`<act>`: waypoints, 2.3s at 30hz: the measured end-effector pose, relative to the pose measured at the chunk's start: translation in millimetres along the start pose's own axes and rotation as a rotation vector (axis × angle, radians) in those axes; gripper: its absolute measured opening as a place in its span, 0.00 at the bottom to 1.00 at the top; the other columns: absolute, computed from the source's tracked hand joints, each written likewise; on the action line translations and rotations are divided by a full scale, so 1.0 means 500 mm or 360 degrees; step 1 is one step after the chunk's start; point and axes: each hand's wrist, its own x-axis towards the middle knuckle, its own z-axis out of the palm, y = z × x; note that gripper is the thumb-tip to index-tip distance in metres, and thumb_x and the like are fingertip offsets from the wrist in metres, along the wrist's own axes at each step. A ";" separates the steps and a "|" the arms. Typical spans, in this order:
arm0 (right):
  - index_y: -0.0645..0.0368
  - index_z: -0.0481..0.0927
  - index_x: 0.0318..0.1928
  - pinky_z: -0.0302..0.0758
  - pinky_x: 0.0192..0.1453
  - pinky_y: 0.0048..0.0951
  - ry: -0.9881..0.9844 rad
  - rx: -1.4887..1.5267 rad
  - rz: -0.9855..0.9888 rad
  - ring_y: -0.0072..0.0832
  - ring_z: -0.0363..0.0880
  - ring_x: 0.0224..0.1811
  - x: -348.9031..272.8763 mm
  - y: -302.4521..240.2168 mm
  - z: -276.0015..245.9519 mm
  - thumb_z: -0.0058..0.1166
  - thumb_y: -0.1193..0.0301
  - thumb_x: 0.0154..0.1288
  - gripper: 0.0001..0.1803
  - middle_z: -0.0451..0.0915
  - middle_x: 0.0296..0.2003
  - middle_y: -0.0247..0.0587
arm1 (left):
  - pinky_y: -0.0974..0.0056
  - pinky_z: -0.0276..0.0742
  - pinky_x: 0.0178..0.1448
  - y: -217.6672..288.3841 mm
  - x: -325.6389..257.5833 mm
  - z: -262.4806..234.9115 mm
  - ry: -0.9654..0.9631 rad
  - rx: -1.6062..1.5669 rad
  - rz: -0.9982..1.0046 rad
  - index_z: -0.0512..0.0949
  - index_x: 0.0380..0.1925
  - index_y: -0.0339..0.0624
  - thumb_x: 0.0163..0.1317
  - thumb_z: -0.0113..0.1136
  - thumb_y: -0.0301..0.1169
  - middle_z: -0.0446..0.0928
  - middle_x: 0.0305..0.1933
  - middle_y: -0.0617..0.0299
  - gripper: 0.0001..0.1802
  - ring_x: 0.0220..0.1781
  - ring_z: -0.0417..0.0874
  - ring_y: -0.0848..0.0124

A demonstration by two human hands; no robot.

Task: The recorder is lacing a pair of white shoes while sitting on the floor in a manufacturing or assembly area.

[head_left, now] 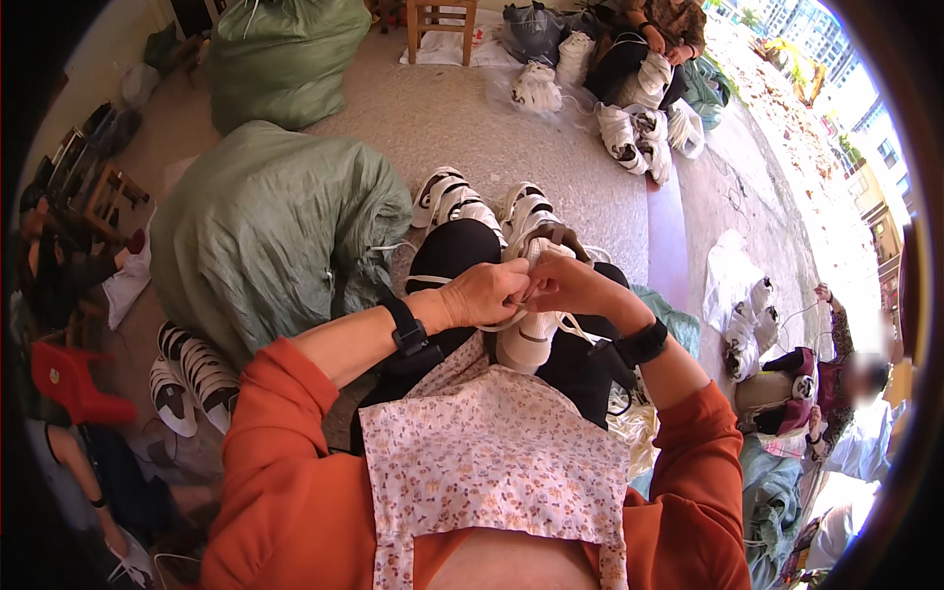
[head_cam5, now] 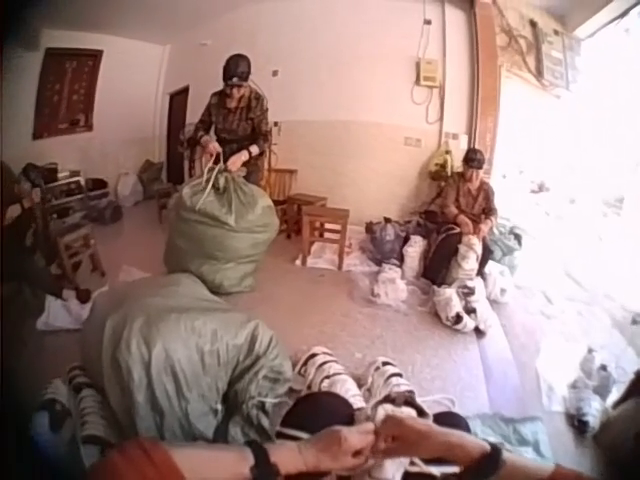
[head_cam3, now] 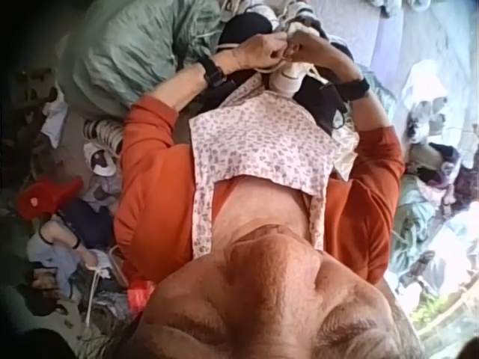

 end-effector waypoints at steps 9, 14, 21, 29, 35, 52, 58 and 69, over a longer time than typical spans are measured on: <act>0.58 0.79 0.32 0.73 0.41 0.28 0.0823 0.0262 0.0020 0.27 0.75 0.37 -0.034 0.052 0.046 0.61 0.76 0.57 0.04 0.76 0.34 0.35 | 0.62 0.75 0.38 -0.008 0.016 -0.016 -0.0203 -0.0209 -0.0144 0.73 0.20 0.39 0.50 0.63 0.27 0.72 0.29 0.58 0.08 0.31 0.79 0.60; 0.59 0.78 0.38 0.69 0.34 0.20 0.1989 0.1418 -0.0009 0.15 0.70 0.25 -0.096 0.062 -0.140 0.55 0.66 0.69 0.09 0.74 0.22 0.28 | 0.62 0.74 0.35 0.006 0.028 -0.016 -0.0228 -0.0138 -0.0160 0.75 0.25 0.39 0.55 0.63 0.34 0.72 0.29 0.58 0.11 0.30 0.79 0.62; 0.56 0.82 0.44 0.74 0.38 0.27 0.0834 0.0183 0.0063 0.25 0.77 0.36 -0.159 -0.016 -0.046 0.61 0.77 0.58 0.12 0.74 0.46 0.37 | 0.57 0.76 0.37 0.067 0.072 -0.010 -0.0345 0.0562 -0.0146 0.76 0.30 0.42 0.53 0.65 0.39 0.74 0.33 0.56 0.14 0.34 0.82 0.58; 0.57 0.77 0.36 0.74 0.42 0.40 0.0504 -0.0411 -0.0118 0.43 0.78 0.39 -0.137 -0.004 0.006 0.63 0.66 0.55 0.12 0.72 0.43 0.41 | 0.57 0.74 0.49 0.039 0.099 0.019 -0.0304 -0.0015 -0.0022 0.74 0.29 0.38 0.53 0.61 0.25 0.73 0.38 0.55 0.06 0.45 0.77 0.55; 0.53 0.80 0.38 0.68 0.50 0.37 0.0493 -0.0615 0.0051 0.35 0.74 0.45 -0.134 0.003 0.020 0.71 0.60 0.44 0.20 0.74 0.36 0.36 | 0.57 0.75 0.50 0.038 0.099 0.023 -0.0324 0.0111 -0.0009 0.79 0.33 0.41 0.54 0.62 0.27 0.74 0.39 0.56 0.06 0.46 0.78 0.56; 0.55 0.79 0.33 0.65 0.50 0.38 0.0365 -0.0632 -0.0209 0.35 0.74 0.44 -0.126 0.017 -0.013 0.66 0.52 0.50 0.21 0.72 0.35 0.36 | 0.61 0.76 0.46 0.028 0.118 0.022 -0.0576 0.0118 -0.0119 0.84 0.33 0.44 0.53 0.63 0.33 0.80 0.37 0.61 0.09 0.42 0.82 0.60; 0.58 0.80 0.34 0.66 0.49 0.39 0.0392 -0.0410 -0.0166 0.39 0.73 0.44 -0.136 0.019 -0.004 0.66 0.49 0.50 0.24 0.73 0.36 0.40 | 0.69 0.76 0.37 0.007 0.118 -0.022 0.0342 -0.0994 -0.0953 0.83 0.34 0.38 0.61 0.63 0.33 0.81 0.31 0.64 0.09 0.32 0.80 0.76; 0.63 0.80 0.37 0.70 0.26 0.22 0.0978 0.0832 0.0332 0.17 0.76 0.23 -0.083 -0.036 0.040 0.53 0.67 0.69 0.11 0.80 0.25 0.33 | 0.70 0.77 0.42 0.054 0.101 -0.060 0.0329 -0.1708 -0.0785 0.80 0.44 0.34 0.68 0.57 0.39 0.78 0.29 0.66 0.17 0.30 0.77 0.77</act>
